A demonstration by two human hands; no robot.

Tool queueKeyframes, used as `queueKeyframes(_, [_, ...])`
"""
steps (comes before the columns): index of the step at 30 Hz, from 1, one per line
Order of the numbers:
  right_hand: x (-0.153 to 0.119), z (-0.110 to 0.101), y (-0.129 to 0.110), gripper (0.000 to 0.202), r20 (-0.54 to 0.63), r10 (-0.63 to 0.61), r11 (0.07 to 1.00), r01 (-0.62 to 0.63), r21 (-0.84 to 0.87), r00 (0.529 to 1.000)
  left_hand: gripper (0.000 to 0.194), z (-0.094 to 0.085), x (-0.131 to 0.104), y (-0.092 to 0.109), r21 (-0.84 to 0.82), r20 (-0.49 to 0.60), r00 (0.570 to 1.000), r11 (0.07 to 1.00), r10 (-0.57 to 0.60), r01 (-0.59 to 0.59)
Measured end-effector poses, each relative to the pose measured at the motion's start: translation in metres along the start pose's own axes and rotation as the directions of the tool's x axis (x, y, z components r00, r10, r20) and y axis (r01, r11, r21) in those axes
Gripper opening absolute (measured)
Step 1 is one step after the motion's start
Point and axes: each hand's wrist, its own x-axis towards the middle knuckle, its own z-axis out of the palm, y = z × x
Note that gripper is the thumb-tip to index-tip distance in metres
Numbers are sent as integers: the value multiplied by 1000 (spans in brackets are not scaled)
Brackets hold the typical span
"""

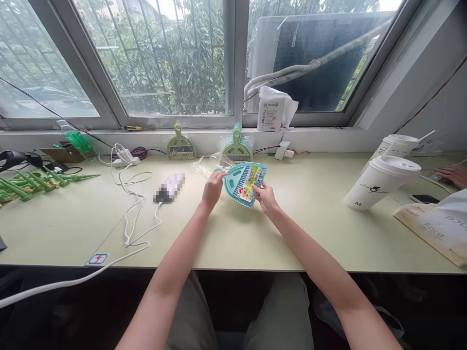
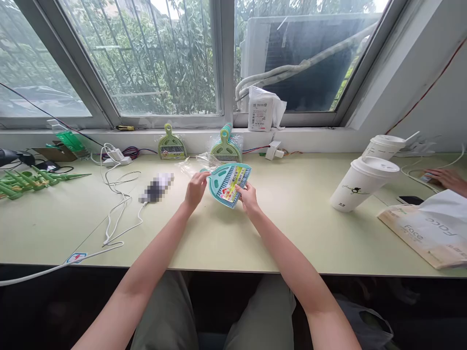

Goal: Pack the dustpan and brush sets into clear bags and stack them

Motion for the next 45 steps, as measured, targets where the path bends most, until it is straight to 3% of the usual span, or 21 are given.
queueKeyframes(3, [2, -1, 1, 27, -20, -64, 992, 66, 108, 998, 30, 5, -2, 20, -144, 35, 995, 986, 93, -87])
queueKeyframes(4, [3, -2, 1, 28, -31, -86, 986, 90, 140, 996, 29, 5, -3, 28, -171, -9, 997, 982, 77, -78])
queueKeyframes(6, [3, -2, 0, 31, -40, -123, 974, 129, 188, 992, 41, 3, -2, 45, -194, -209, 976, 981, -59, 18])
queueKeyframes(7, [3, -2, -1, 33, -42, -138, 967, 144, 208, 990, 55, 0, -2, 51, -212, -337, 927, 972, -168, 100])
queueKeyframes(8, [2, -1, -1, 35, -45, -150, 961, 156, 227, 988, 71, -2, 0, 56, -249, -450, 845, 949, -290, 193])
queueKeyframes(10, [0, 1, -2, 37, -55, -167, 950, 175, 257, 984, 95, -7, 3, 60, -397, -550, 638, 841, -539, 368])
queueKeyframes(12, [-3, 4, -3, 39, -61, -177, 944, 187, 274, 982, 105, -8, 7, 57, -611, -426, 463, 624, -778, 487])
queueKeyframes(13, [-4, 5, -4, 39, -58, -179, 942, 188, 279, 982, 106, -8, 9, 54, -719, -286, 402, 472, -870, 510])
queueKeyframes(14, [-5, 5, -4, 39, -52, -181, 941, 188, 282, 982, 104, -6, 10, 50, -808, -117, 370, 305, -922, 504])
queueKeyframes(15, [-5, 6, -5, 38, -44, -182, 940, 187, 285, 982, 101, -4, 11, 47, -867, 50, 371, 144, -927, 477])
queueKeyframes(16, [-6, 6, -5, 37, -37, -181, 941, 184, 284, 983, 94, -2, 11, 44, -900, 179, 405, 17, -897, 435])
queueKeyframes(18, [-6, 6, -6, 36, -27, -176, 947, 177, 269, 984, 78, 1, 12, 40, -933, 281, 527, -102, -802, 344])
queueKeyframes(21, [-6, 6, -6, 35, -19, -158, 965, 158, 210, 987, 62, 0, 13, 39, -934, 326, 696, -102, -640, 343])
queueKeyframes(24, [-8, 7, -7, 36, 7, -161, 976, 158, 149, 987, 59, -6, 14, 45, -889, 426, 750, -82, -506, 450])
queueKeyframes(29, [-12, 11, -7, 41, -39, -213, 964, 216, 153, 976, 61, -7, 12, 62, -905, 409, 853, -20, -326, 426])
queueKeyframes(32, [-15, 13, -6, 44, -91, -227, 959, 239, 154, 970, 54, 4, 7, 67, -896, 431, 853, -26, -294, 444])
queueKeyframes(37, [-17, 14, -4, 45, -124, -240, 960, 254, 115, 963, 42, 19, 3, 69, -852, 510, 788, -79, -346, 517])
queueKeyframes(45, [-19, 13, -15, 38, -80, -244, 968, 247, 29, 966, 64, 18, 0, 80, -875, 458, 800, -38, -387, 483])
